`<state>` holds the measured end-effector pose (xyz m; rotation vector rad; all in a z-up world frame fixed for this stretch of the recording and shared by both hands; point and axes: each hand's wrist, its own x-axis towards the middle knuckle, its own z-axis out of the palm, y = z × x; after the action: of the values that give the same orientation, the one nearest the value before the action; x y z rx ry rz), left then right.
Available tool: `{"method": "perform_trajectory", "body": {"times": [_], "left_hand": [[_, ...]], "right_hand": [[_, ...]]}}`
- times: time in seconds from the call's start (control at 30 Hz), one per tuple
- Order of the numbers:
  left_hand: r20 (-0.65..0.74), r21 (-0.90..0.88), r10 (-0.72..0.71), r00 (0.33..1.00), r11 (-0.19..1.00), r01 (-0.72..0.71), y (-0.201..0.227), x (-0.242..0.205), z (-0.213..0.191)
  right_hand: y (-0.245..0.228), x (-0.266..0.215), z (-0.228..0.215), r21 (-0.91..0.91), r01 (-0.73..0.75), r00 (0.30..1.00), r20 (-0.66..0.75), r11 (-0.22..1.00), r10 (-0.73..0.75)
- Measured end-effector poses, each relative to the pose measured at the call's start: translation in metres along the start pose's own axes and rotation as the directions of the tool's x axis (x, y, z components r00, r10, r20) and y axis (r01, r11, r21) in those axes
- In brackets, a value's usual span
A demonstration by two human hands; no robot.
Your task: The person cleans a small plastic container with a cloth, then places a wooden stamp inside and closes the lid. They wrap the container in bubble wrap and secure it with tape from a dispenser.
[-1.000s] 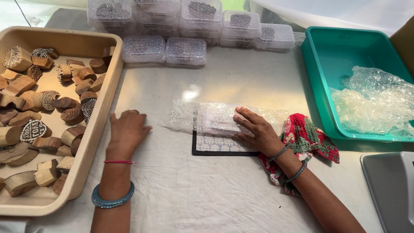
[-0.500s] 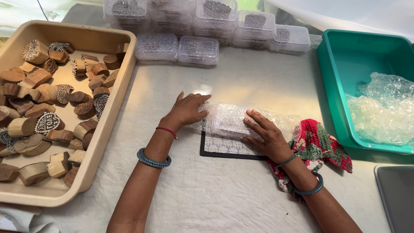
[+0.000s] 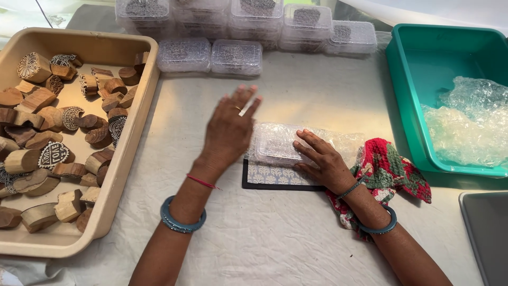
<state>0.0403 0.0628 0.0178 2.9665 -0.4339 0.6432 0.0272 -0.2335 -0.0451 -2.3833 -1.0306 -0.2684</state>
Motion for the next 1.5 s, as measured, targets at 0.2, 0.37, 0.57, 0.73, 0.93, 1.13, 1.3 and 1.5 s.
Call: {"method": "perform_trajectory", "body": {"times": [0.2, 0.37, 0.57, 0.73, 0.93, 1.13, 1.3, 1.5], "left_hand": [[0.069, -0.251, 0.261, 0.963, 0.939, -0.237, 0.066, -0.024, 0.046], [0.082, -0.216, 0.222, 0.971, 0.956, -0.201, 0.064, -0.031, 0.056], [0.093, -0.174, 0.213, 0.973, 0.965, -0.195, 0.065, -0.032, 0.059], [0.08, -0.173, 0.22, 0.972, 0.963, -0.204, 0.066, -0.032, 0.061], [0.093, -0.172, 0.212, 0.973, 0.966, -0.194, 0.066, -0.029, 0.059], [0.121, -0.177, 0.21, 0.97, 0.966, -0.188, 0.067, -0.03, 0.059], [0.13, -0.18, 0.205, 0.97, 0.967, -0.18, 0.066, -0.03, 0.058], [0.127, -0.2, 0.201, 0.971, 0.964, -0.173, 0.067, -0.032, 0.062]], "right_hand": [[-0.001, -0.003, -0.003, 0.007, 0.011, 0.999, -0.034, 1.0, -0.011], [-0.012, -0.008, -0.033, -0.392, 0.027, 0.982, 0.181, 0.92, 0.048], [0.02, -0.07, -0.095, -0.584, -0.184, 0.959, 0.068, 0.791, 0.274], [-0.028, -0.067, -0.088, -0.255, -0.365, 0.918, -0.262, 0.896, 0.299], [-0.034, -0.035, -0.047, -0.241, -0.288, 0.958, -0.084, 0.927, 0.276], [-0.025, -0.025, -0.035, -0.271, -0.385, 0.921, -0.059, 0.882, 0.384], [-0.011, -0.024, -0.027, -0.346, -0.384, 0.918, -0.043, 0.856, 0.395], [-0.003, -0.03, -0.071, -0.461, -0.48, 0.877, -0.286, 0.746, 0.387]]}}
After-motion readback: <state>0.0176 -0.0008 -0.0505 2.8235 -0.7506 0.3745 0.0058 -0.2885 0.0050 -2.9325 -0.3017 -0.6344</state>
